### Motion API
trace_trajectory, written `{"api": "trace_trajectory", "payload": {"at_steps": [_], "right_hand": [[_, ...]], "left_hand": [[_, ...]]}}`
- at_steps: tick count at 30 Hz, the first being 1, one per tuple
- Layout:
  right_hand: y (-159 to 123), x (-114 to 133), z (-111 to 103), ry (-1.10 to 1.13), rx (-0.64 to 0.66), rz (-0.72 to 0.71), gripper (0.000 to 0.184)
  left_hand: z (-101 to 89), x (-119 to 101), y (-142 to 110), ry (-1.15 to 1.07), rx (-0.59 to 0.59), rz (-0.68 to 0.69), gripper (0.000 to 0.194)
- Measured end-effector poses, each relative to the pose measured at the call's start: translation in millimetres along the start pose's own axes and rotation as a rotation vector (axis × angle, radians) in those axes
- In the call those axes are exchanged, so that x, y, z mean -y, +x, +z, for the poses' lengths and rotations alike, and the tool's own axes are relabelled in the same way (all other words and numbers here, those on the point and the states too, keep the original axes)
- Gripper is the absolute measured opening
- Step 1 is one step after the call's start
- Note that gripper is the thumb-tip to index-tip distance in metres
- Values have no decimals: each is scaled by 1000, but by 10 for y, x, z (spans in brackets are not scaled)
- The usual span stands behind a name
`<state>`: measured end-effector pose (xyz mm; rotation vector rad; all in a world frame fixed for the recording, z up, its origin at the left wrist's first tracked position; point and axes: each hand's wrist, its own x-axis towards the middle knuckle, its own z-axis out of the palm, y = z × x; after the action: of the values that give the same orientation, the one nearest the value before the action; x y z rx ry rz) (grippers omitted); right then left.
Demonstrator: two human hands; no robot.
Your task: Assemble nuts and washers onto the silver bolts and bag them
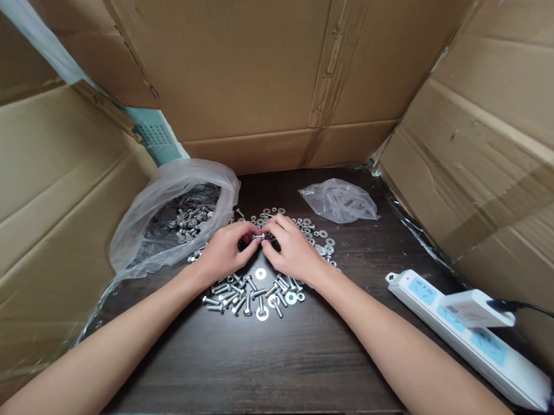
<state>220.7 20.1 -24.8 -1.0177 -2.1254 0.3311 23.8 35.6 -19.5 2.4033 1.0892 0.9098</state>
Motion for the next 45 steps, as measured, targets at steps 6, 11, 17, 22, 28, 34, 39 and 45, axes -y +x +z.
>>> {"api": "trace_trajectory", "payload": {"at_steps": [6,11,17,22,28,34,39,45], "right_hand": [[61,81,-168,-95,-139,-61,21],[44,564,-233,-294,-128,-395,15],[-261,1126,165,-201,418,-591,43],[-316,1078,261,-216,595,-423,58],[-212,891,229,-233,593,-286,59],[-145,721,215,-228,613,-261,56],[-44,594,176,-233,584,-269,54],[132,350,150,-238,537,-317,45]], "left_hand": [[-44,-46,40,-103,-114,37,7],[-130,-101,97,-337,-170,-83,14],[-271,-75,120,-479,-99,-164,24],[-338,-60,113,-470,-89,-160,24],[-339,-54,111,-437,-90,-159,23],[-364,-82,117,-429,-120,-152,23],[-315,-71,86,-399,-154,-158,22],[-239,-108,43,-324,-317,-143,17]]}}
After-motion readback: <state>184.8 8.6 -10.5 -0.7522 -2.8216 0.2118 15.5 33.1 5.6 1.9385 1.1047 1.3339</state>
